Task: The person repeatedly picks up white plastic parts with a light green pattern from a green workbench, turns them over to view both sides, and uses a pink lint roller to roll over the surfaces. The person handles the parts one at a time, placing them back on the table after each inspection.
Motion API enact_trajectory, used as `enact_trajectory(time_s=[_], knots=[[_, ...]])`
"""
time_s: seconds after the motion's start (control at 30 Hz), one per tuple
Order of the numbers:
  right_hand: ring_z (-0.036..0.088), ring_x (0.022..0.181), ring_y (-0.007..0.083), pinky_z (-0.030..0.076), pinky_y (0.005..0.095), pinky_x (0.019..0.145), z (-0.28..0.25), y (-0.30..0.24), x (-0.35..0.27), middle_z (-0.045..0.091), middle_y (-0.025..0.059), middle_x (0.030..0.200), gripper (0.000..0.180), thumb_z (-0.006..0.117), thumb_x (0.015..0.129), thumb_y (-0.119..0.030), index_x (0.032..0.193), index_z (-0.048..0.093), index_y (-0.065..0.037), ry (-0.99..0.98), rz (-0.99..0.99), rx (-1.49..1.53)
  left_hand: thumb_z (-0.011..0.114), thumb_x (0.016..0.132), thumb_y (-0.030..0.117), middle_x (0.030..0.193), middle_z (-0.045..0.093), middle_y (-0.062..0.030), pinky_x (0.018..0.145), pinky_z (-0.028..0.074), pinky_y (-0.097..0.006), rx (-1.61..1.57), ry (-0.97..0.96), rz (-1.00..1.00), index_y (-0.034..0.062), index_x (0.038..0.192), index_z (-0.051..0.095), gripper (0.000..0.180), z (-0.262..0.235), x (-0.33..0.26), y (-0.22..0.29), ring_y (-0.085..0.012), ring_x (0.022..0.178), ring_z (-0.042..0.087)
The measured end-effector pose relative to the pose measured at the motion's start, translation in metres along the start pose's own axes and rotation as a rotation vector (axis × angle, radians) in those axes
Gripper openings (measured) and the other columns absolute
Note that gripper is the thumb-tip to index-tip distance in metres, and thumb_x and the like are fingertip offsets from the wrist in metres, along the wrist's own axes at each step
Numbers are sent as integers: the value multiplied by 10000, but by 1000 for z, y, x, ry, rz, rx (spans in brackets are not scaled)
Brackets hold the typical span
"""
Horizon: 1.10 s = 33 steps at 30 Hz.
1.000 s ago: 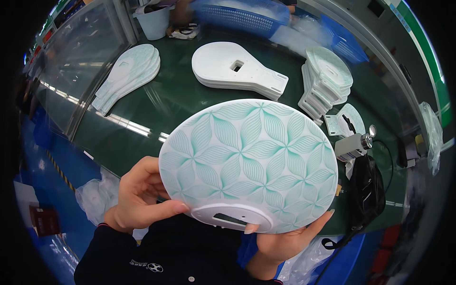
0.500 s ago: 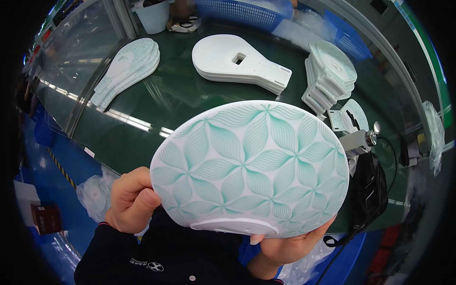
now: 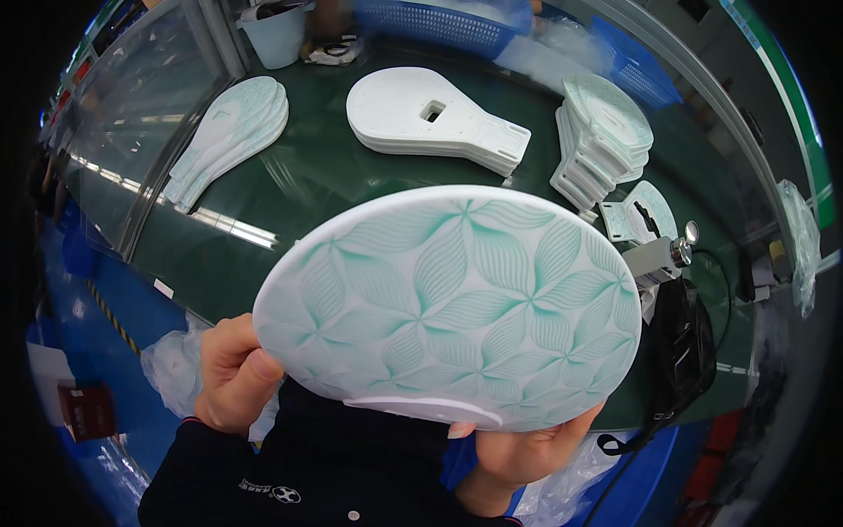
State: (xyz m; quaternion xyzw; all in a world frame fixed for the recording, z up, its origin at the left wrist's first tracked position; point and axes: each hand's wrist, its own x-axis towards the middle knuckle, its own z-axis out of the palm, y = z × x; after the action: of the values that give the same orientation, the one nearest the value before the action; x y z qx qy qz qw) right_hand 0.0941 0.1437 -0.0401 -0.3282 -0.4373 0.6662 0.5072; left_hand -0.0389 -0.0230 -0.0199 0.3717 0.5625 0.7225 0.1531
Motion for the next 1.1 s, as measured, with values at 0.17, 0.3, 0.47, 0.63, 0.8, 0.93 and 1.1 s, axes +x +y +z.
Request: enact_trajectory(time_s=[0.17, 0.3, 0.47, 0.63, 0.8, 0.93, 1.1], knots=[[409, 1142, 301, 427, 471, 849, -3, 6, 4, 315, 139, 1332, 477, 218, 940, -327, 1339, 209, -67, -300, 170, 922, 552, 816, 40, 733, 630, -102, 517, 422, -196, 71, 18, -20, -71, 947, 594, 178, -5, -2, -2, -88, 582, 553], [367, 1185, 273, 331, 446, 952, -17, 16, 12, 317, 104, 1340, 491, 207, 934, -363, 1341, 221, -88, -509, 67, 656, 551, 814, 29, 740, 632, -103, 521, 423, -193, 58, 23, -26, -74, 954, 593, 179, -6, -3, -1, -83, 586, 553], [368, 1187, 262, 325, 433, 961, -25, 20, 13, 321, 92, 1340, 501, 214, 930, -379, 1339, 228, -90, -553, 16, 479, 542, 819, 20, 756, 638, -113, 538, 435, -195, 23, 19, -23, -75, 957, 592, 175, -4, -3, 0, -89, 609, 568], [368, 1188, 259, 319, 431, 967, -26, 18, 12, 331, 88, 1336, 500, 213, 930, -376, 1338, 234, -89, -564, 68, 507, 547, 819, 24, 767, 642, -112, 548, 443, -198, 11, 2, -23, -74, 960, 591, 177, -5, -5, 1, -96, 630, 582], [375, 1183, 266, 321, 435, 965, -25, 18, 11, 337, 88, 1334, 495, 218, 930, -372, 1336, 243, -90, -498, 97, 537, 548, 819, 22, 750, 637, -106, 543, 438, -196, 39, -27, -24, -69, 961, 595, 175, -5, -4, 6, -94, 614, 574], [395, 1152, 291, 353, 445, 868, -25, 14, 12, 340, 93, 1328, 501, 232, 923, -391, 1332, 248, -101, -450, 222, 531, 559, 800, 15, 700, 620, -90, 492, 393, -192, 83, 21, -26, -71, 939, 603, 170, -7, -5, 2, -74, 549, 521], [490, 1005, 377, 490, 491, 390, -3, 8, 5, 391, 119, 1265, 518, 264, 903, -439, 1318, 263, -130, -184, 351, 607, 574, 780, 66, 627, 583, -60, 439, 303, -182, 121, 124, -15, -80, 890, 613, 187, -10, -9, -4, -48, 500, 443]])
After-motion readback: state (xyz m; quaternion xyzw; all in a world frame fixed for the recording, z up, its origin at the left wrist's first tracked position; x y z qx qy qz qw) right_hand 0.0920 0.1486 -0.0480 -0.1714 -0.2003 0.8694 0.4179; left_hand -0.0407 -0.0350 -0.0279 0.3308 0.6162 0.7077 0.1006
